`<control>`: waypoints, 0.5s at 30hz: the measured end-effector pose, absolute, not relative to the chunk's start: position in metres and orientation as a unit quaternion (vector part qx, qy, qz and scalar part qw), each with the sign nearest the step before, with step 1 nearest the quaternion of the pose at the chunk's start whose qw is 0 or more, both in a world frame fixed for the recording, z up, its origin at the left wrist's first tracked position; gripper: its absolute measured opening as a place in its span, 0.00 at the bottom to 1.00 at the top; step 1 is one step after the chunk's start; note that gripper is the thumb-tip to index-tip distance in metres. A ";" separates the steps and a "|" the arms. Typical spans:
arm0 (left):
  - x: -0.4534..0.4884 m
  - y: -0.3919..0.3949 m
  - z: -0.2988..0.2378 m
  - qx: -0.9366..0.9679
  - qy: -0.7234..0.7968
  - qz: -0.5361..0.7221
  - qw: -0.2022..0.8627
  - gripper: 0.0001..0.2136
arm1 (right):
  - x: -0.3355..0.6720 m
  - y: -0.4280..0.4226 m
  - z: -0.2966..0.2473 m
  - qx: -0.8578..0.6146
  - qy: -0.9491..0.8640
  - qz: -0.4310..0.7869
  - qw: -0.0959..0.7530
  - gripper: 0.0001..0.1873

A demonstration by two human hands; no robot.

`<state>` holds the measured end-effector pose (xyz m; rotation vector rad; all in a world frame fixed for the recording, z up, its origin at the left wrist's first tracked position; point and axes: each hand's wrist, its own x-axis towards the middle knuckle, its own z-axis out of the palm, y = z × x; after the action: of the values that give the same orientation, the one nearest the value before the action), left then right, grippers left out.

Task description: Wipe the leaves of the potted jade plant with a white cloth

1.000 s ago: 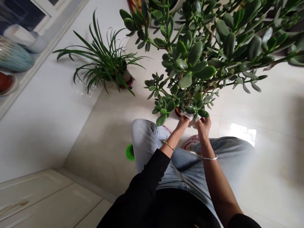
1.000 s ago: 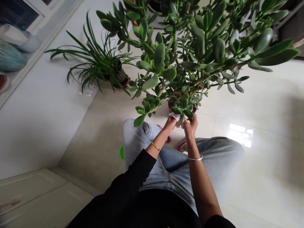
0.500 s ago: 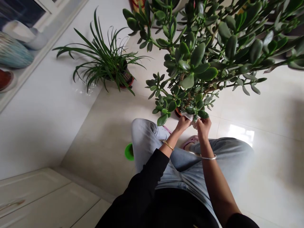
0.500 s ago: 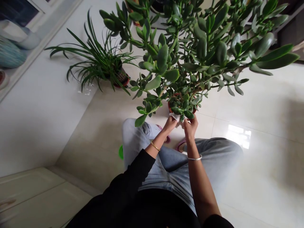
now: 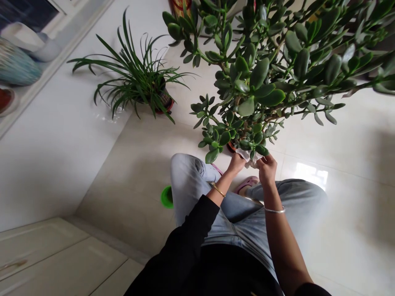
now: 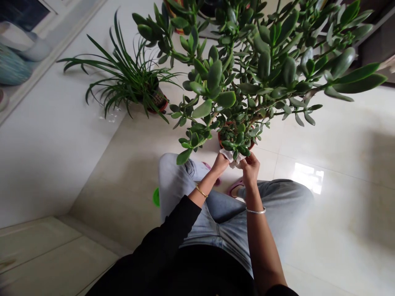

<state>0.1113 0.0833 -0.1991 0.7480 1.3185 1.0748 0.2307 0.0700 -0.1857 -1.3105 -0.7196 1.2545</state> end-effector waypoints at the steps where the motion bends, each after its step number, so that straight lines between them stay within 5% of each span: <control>1: 0.112 0.083 -0.199 0.322 0.573 0.463 0.594 0.08 | 0.230 0.068 -0.186 -0.554 -0.298 0.534 0.565 0.13; 7: 0.115 0.078 -0.203 0.318 0.565 0.478 0.592 0.06 | 0.224 0.056 -0.192 -0.540 -0.248 0.549 0.588 0.10; 15: 0.106 0.060 -0.209 0.283 0.541 0.515 0.602 0.13 | 0.219 0.034 -0.204 -0.530 -0.178 0.577 0.595 0.18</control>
<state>0.1065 0.0603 -0.2094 0.6549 1.2523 1.1923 0.2185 0.0337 -0.2036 -1.2318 -0.4133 1.3410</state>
